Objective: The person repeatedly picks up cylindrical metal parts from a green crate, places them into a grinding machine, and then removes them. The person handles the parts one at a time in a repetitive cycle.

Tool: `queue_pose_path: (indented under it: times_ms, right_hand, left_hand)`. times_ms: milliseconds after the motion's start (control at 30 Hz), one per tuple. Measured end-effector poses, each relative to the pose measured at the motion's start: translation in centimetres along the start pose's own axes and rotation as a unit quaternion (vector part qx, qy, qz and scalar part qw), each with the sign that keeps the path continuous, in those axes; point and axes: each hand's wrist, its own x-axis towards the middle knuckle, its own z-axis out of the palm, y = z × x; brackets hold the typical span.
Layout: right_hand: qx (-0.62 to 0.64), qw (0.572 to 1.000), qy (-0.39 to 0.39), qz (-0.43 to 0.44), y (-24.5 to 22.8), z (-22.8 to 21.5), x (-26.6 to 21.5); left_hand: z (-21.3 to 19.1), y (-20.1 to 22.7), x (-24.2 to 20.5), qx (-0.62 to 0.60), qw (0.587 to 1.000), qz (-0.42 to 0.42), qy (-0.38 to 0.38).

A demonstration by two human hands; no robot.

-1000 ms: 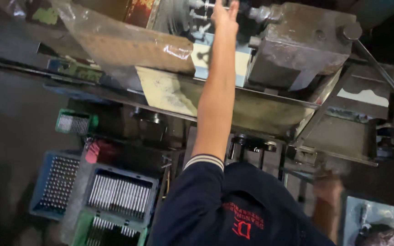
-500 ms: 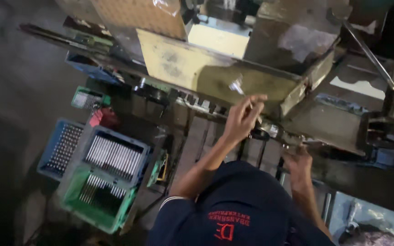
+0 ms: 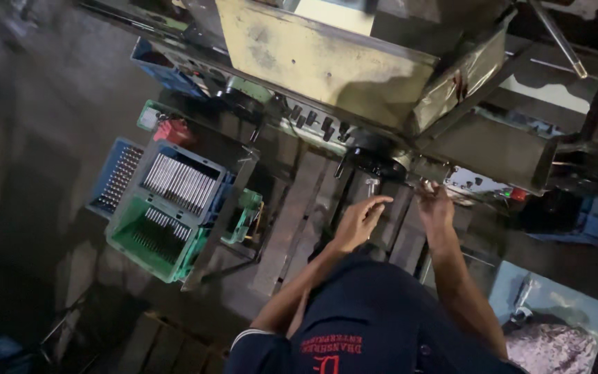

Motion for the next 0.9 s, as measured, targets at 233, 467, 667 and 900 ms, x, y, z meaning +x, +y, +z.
queue_pose_path:
  times_ms: [233,467,667,900]
  right_hand:
    - [-0.405,0.906,-0.123,0.020,2.3,-1.0,-5.4]
    - [-0.619,0.770,-0.143,-0.060,4.5,-1.4,-6.5]
    - [-0.621,0.773,-0.097,-0.089,4.0,-1.4,-7.3]
    - [-0.722,0.627,-0.214,-0.198,4.6,0.1,-9.0]
  left_hand:
    - [2.6,-3.8,-0.6,0.021,0.995,-0.046,-0.085]
    - [6.8,-11.3,-1.6,-0.100,0.993,-0.064,0.023]
    - [7.1,-16.1,-1.8,-0.275,0.935,-0.220,0.043]
    - [7.6,-17.3,-1.6,-0.308,0.945,-0.093,0.068]
